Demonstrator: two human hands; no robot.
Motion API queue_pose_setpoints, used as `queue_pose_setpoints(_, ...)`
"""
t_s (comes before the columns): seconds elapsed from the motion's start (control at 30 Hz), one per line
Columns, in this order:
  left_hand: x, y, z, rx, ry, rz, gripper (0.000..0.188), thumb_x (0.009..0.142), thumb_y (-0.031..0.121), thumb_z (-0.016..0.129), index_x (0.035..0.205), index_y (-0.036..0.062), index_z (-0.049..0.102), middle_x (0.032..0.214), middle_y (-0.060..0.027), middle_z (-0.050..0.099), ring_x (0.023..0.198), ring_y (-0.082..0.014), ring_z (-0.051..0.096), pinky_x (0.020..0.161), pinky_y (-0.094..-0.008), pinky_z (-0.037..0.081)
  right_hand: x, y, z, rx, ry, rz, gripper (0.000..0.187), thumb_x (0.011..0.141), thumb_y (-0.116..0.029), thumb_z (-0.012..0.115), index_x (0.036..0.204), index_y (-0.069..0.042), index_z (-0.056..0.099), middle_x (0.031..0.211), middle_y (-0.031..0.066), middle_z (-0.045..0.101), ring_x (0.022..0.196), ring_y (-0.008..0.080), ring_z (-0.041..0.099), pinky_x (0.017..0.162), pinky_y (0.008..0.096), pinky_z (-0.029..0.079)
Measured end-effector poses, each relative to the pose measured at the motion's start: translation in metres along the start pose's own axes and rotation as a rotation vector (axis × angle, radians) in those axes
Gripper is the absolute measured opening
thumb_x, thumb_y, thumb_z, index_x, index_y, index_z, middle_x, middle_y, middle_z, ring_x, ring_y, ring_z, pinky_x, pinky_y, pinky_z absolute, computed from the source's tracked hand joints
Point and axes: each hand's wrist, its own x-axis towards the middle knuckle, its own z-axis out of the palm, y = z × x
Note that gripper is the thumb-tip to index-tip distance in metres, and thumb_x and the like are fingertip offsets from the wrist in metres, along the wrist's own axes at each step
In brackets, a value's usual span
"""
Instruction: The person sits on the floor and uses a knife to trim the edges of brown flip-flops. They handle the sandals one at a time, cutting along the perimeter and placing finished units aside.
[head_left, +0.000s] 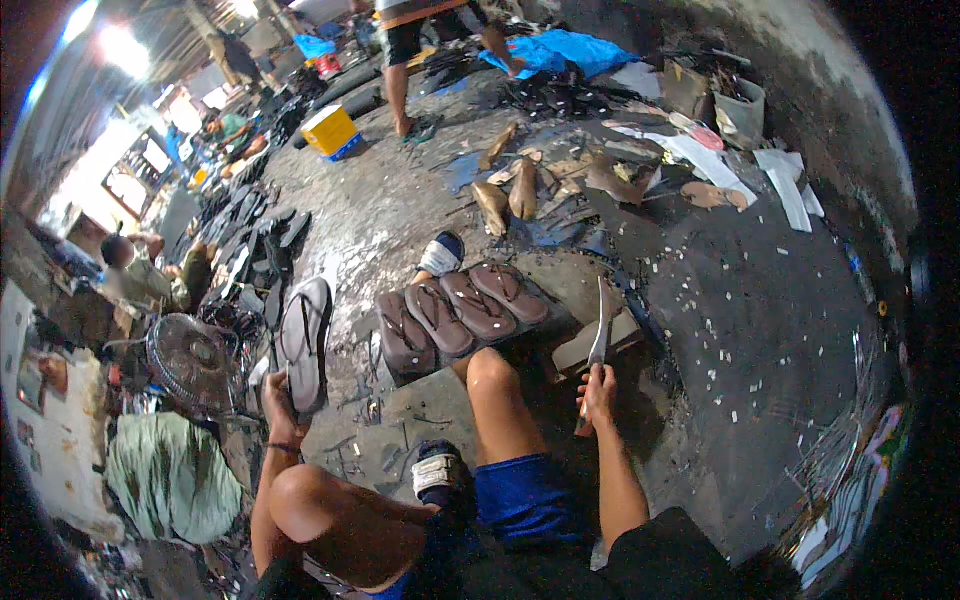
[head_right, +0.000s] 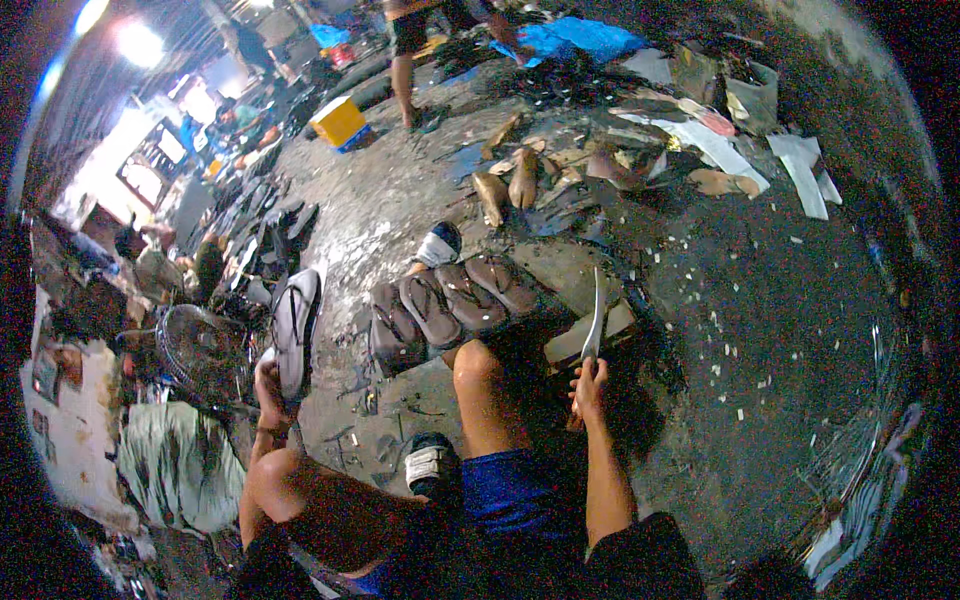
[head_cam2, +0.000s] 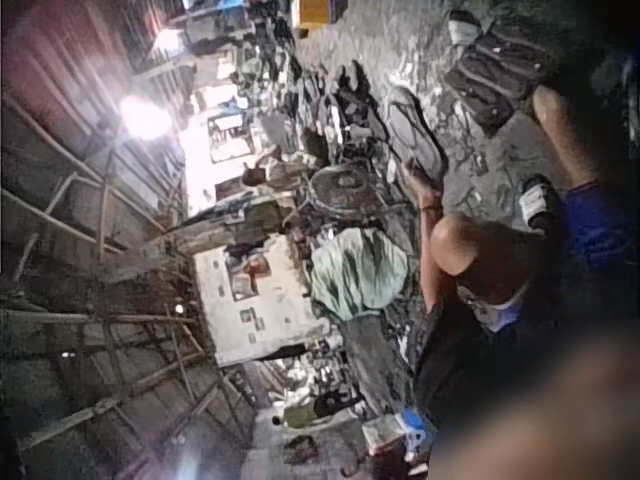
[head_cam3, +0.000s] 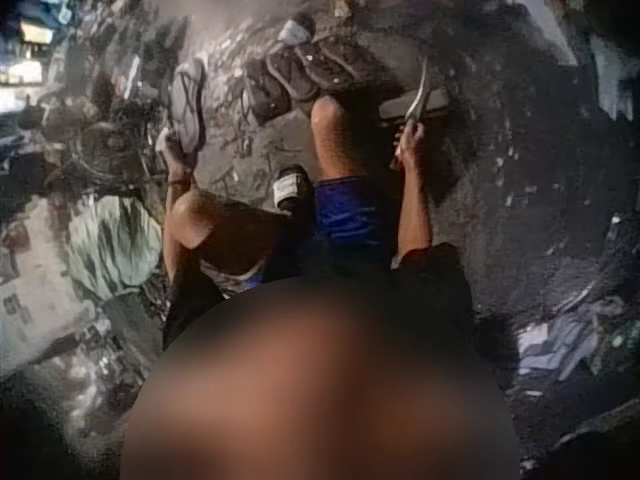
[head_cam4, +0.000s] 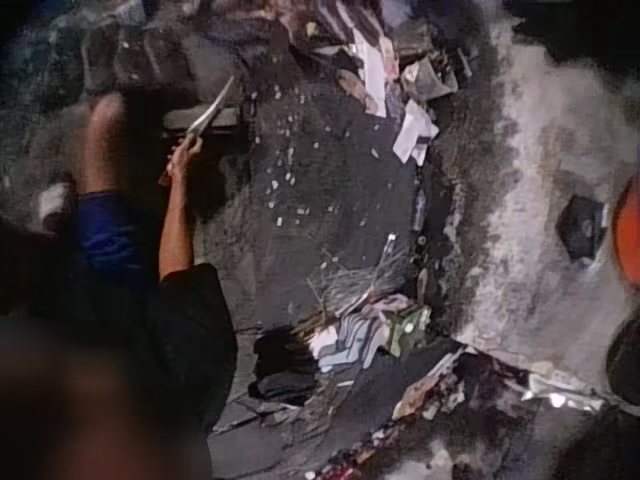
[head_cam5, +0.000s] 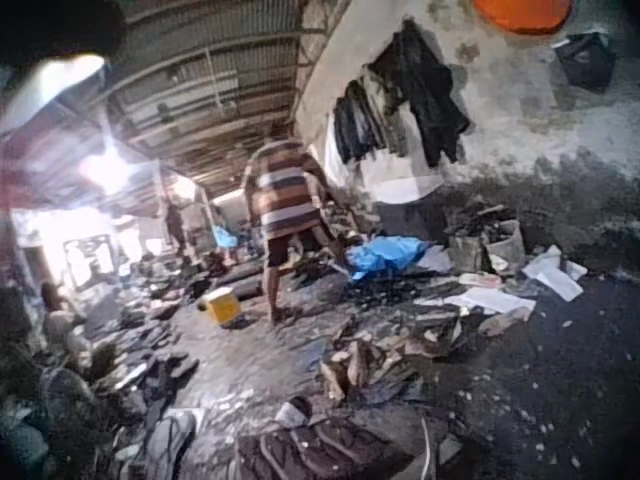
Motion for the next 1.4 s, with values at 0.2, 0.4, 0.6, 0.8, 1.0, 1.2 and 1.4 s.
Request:
queue_pose_setpoints(0.2, 0.047, -0.062, -0.057, 0.261, -0.030, 0.001, 0.024, 0.086, 0.027, 0.048, 0.087, 0.0083, 0.063, 0.080, -0.0030, 0.063, 0.069, -0.0204, 0.060, 0.064, -0.0356, 0.049, -0.014, 0.016, -0.006, -0.030, 0.035, -0.036, 0.031, 0.099, -0.037, 0.046, 0.104, -0.006, 0.049, 0.080, 0.0053, 0.059, 0.054, 0.0120, 0.057, 0.044, 0.0293, 0.048)
queue_pose_setpoints(0.4, 0.037, -0.146, -0.128, 0.593, 0.289, -0.248, 0.028, 0.084, 0.026, 0.055, 0.089, 0.0007, 0.066, 0.081, -0.0057, 0.065, 0.074, -0.0225, 0.062, 0.068, -0.0363, 0.050, -0.012, 0.026, -0.016, -0.091, 0.022, -0.074, 0.030, 0.099, -0.036, 0.047, 0.102, -0.007, 0.049, 0.076, 0.0042, 0.059, 0.051, 0.0116, 0.055, 0.042, 0.0290, 0.046)
queue_pose_setpoints(0.6, 0.014, -0.231, -0.182, 0.714, 0.231, -0.216, 0.028, 0.083, 0.024, 0.056, 0.091, -0.0004, 0.066, 0.082, -0.0064, 0.066, 0.075, -0.0224, 0.062, 0.069, -0.0361, 0.051, -0.004, 0.009, -0.020, 0.078, -0.042, 0.081, 0.038, 0.097, -0.049, 0.045, 0.113, -0.015, 0.042, 0.072, 0.0056, 0.053, 0.047, 0.0151, 0.049, 0.039, 0.0322, 0.043)
queue_pose_setpoints(0.8, -0.010, -0.269, -0.215, 0.784, 0.215, -0.188, 0.027, 0.083, 0.022, 0.056, 0.092, -0.0015, 0.066, 0.082, -0.0072, 0.066, 0.076, -0.0223, 0.063, 0.070, -0.0358, 0.051, 0.009, 0.005, -0.018, -0.174, -0.190, 0.000, 0.030, 0.096, -0.036, 0.052, 0.111, -0.010, 0.048, 0.076, 0.0049, 0.056, 0.053, 0.0146, 0.053, 0.044, 0.0321, 0.043)
queue_pose_setpoints(1.0, -0.009, -0.289, -0.232, 0.790, 0.213, -0.165, 0.027, 0.082, 0.020, 0.057, 0.093, -0.0026, 0.067, 0.083, -0.0079, 0.067, 0.078, -0.0222, 0.063, 0.071, -0.0356, 0.051, 0.001, 0.002, -0.138, -0.844, 0.086, -0.279, 0.027, 0.099, -0.027, 0.050, 0.102, -0.001, 0.058, 0.062, 0.0092, 0.060, 0.041, 0.0206, 0.053, 0.039, 0.0360, 0.043)
queue_pose_setpoints(1.2, 0.003, -0.306, -0.261, 0.816, 0.217, -0.033, 0.027, 0.082, 0.018, 0.058, 0.095, -0.0037, 0.067, 0.083, -0.0087, 0.067, 0.079, -0.0220, 0.063, 0.072, -0.0353, 0.051, 0.017, -0.043, -0.051, -1.352, 0.134, -0.784, 0.043, 0.092, -0.009, 0.054, 0.134, -0.005, 0.048, 0.112, 0.0266, 0.049, 0.103, 0.0412, 0.049, 0.090, 0.0449, 0.041)
queue_pose_setpoints(1.4, -0.008, -0.296, -0.225, 0.882, 0.165, -0.074, 0.027, 0.084, 0.003, 0.054, 0.107, -0.0069, 0.062, 0.101, -0.0156, 0.068, 0.089, -0.0218, 0.064, 0.083, -0.0328, 0.049, -0.011, 0.005, -0.029, -1.337, 0.143, -0.816, 0.053, 0.092, -0.012, 0.057, 0.142, -0.006, 0.040, 0.100, 0.0162, 0.048, 0.088, 0.0303, 0.051, 0.077, 0.0378, 0.045)
